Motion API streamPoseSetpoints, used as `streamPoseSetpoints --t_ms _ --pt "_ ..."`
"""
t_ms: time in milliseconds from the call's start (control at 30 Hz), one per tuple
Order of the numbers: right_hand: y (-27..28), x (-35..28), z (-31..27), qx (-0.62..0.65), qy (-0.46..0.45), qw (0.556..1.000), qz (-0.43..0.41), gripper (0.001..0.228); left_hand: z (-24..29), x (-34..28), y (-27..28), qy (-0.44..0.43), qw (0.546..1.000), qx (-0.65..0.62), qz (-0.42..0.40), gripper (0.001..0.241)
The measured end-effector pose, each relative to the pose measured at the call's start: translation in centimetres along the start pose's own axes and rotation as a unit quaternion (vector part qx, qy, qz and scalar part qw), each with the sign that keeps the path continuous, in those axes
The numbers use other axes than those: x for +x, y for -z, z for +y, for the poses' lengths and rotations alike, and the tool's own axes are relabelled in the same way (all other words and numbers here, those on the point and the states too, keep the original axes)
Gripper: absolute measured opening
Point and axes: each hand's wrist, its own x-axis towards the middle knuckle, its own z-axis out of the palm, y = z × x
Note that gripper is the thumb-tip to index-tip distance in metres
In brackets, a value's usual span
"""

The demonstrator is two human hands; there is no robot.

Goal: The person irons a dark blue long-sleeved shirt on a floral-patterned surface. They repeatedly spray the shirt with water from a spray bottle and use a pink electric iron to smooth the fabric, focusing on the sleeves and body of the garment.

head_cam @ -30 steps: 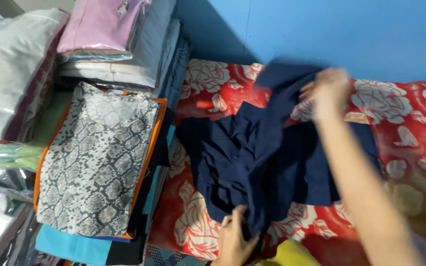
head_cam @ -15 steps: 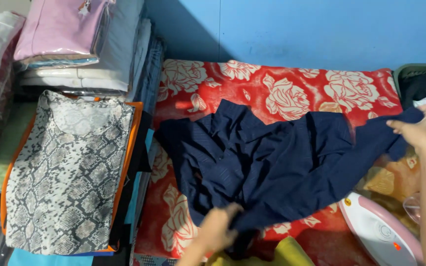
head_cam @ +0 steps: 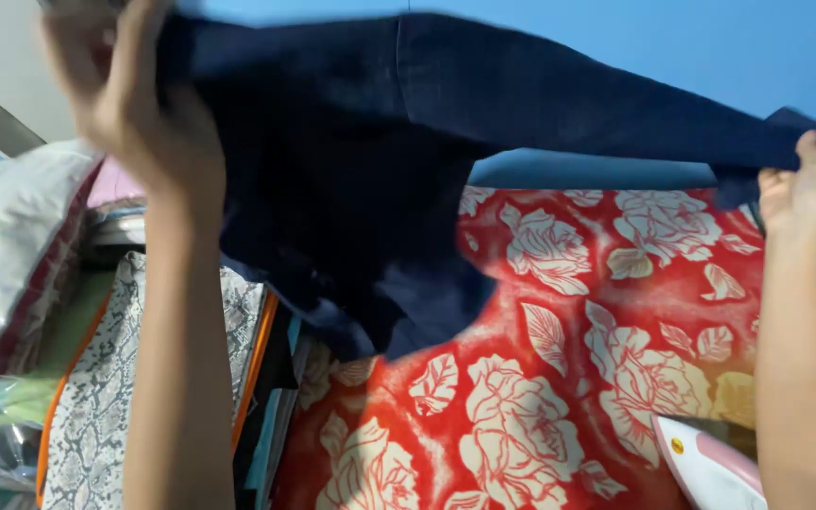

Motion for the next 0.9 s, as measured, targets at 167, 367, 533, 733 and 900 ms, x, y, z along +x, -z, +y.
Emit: streamPoseSetpoints --t_ms 167,367,533,733,900 --pt "11.8 5.9 4.6 0.028 -0.115 0.992 -0.037 0.028 9.0 -14.4 4.5 0.017 0.992 -0.016 -0.124 0.030" --pt "23.4 -3.8 10.4 -0.494 -0.101 0.863 0.039 0.030 20.2 -39.0 7.5 0.252 0.839 -0.002 -0.481 0.050" --pt "17.4 -24.0 -0.2 -0.847 -0.122 0.474 -0.205 0.051 27.3 -40.7 8.3 0.455 0.817 -0.055 -0.351 0.063" --pt "26.8 -30.6 1.6 -0.841 -0.110 0.495 -0.187 0.043 29.8 -47.7 4.8 0.857 0.445 -0.254 -0.063 0.076" --pt "19.1 -36.0 0.7 -0.791 -0.129 0.512 -0.310 0.022 27.5 -44.7 0.0 0.855 0.279 -0.428 -0.091 0.057"
